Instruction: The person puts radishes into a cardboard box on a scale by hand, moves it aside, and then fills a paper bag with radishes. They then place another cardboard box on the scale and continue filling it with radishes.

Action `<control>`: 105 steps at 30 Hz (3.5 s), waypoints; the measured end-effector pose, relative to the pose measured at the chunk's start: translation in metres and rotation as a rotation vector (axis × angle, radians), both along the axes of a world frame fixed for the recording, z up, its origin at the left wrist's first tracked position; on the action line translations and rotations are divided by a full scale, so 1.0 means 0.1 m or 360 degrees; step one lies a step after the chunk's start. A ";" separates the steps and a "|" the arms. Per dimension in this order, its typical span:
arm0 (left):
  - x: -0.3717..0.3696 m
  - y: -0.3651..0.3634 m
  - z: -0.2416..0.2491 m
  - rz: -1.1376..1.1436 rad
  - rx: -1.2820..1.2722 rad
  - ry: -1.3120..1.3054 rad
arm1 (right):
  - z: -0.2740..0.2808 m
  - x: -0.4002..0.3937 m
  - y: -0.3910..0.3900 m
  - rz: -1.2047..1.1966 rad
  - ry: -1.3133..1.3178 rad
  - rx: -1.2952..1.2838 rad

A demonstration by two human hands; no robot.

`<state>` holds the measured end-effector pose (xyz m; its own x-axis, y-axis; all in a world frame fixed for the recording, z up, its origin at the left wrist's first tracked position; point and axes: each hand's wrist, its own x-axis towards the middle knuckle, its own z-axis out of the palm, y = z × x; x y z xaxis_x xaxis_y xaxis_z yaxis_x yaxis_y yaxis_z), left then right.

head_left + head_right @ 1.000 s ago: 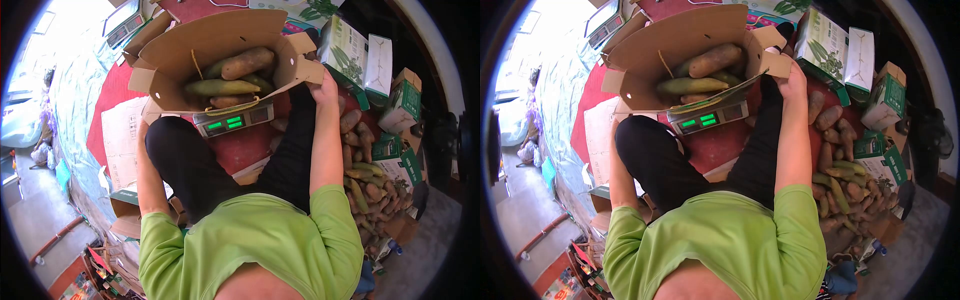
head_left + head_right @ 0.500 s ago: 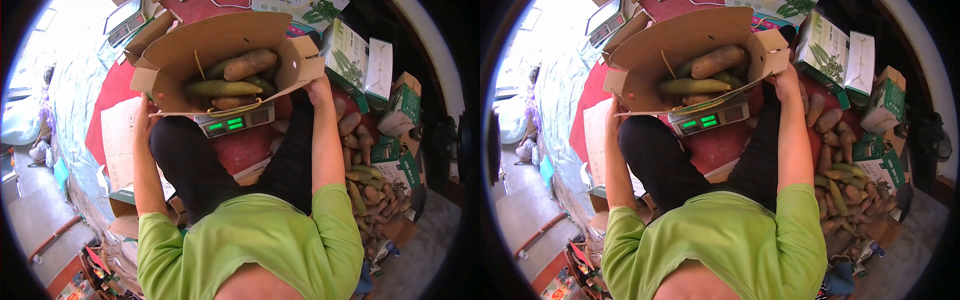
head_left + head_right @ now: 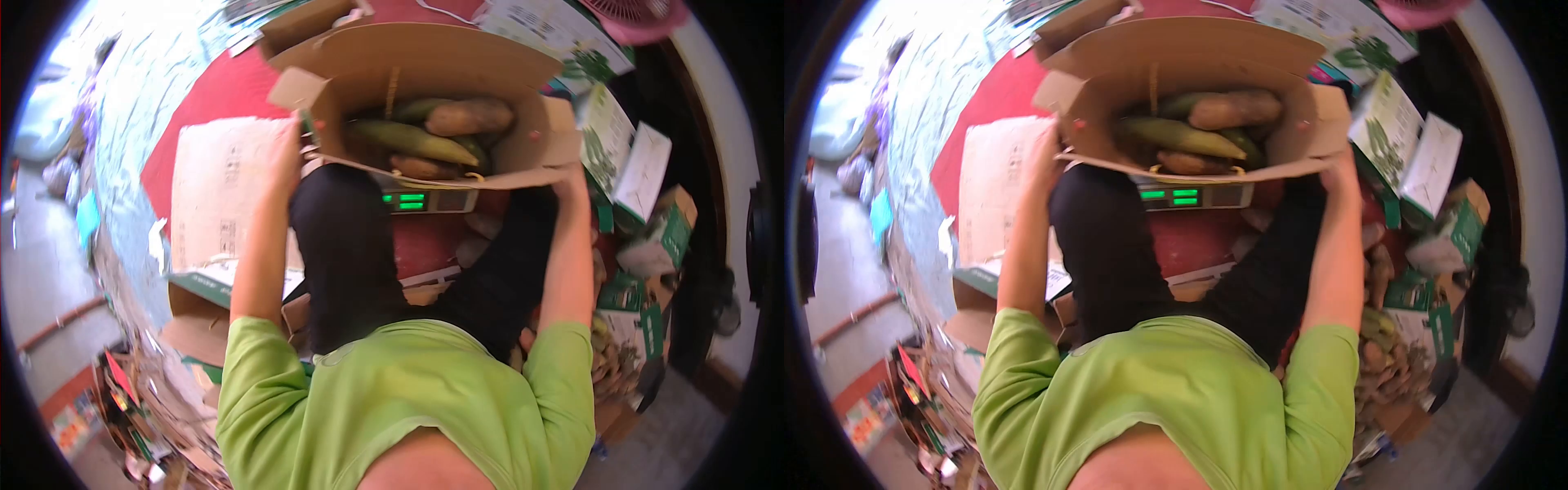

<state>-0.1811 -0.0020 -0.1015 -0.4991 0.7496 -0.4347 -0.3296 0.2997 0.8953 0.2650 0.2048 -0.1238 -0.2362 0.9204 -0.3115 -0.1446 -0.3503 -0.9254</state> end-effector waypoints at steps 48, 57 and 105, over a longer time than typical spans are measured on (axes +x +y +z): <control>-3.52 -4.04 -0.11 0.0796 -0.1111 0.1031 | 0.17 -4.31 -1.87 0.2634 -0.1136 0.0673; -2.34 -2.83 0.82 0.0786 -0.0623 0.2304 | 0.84 -3.81 -1.47 0.2184 -0.0843 0.0688; 2.10 0.89 0.51 -0.1453 0.0223 0.2480 | 0.68 4.88 0.15 -0.1278 -0.2703 -0.0117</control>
<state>0.0290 0.0872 -0.0507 0.2016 0.9775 0.0615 0.9522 -0.2103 0.2214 0.7527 0.2201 -0.0561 0.7495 0.6165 0.2411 0.6612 -0.7143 -0.2291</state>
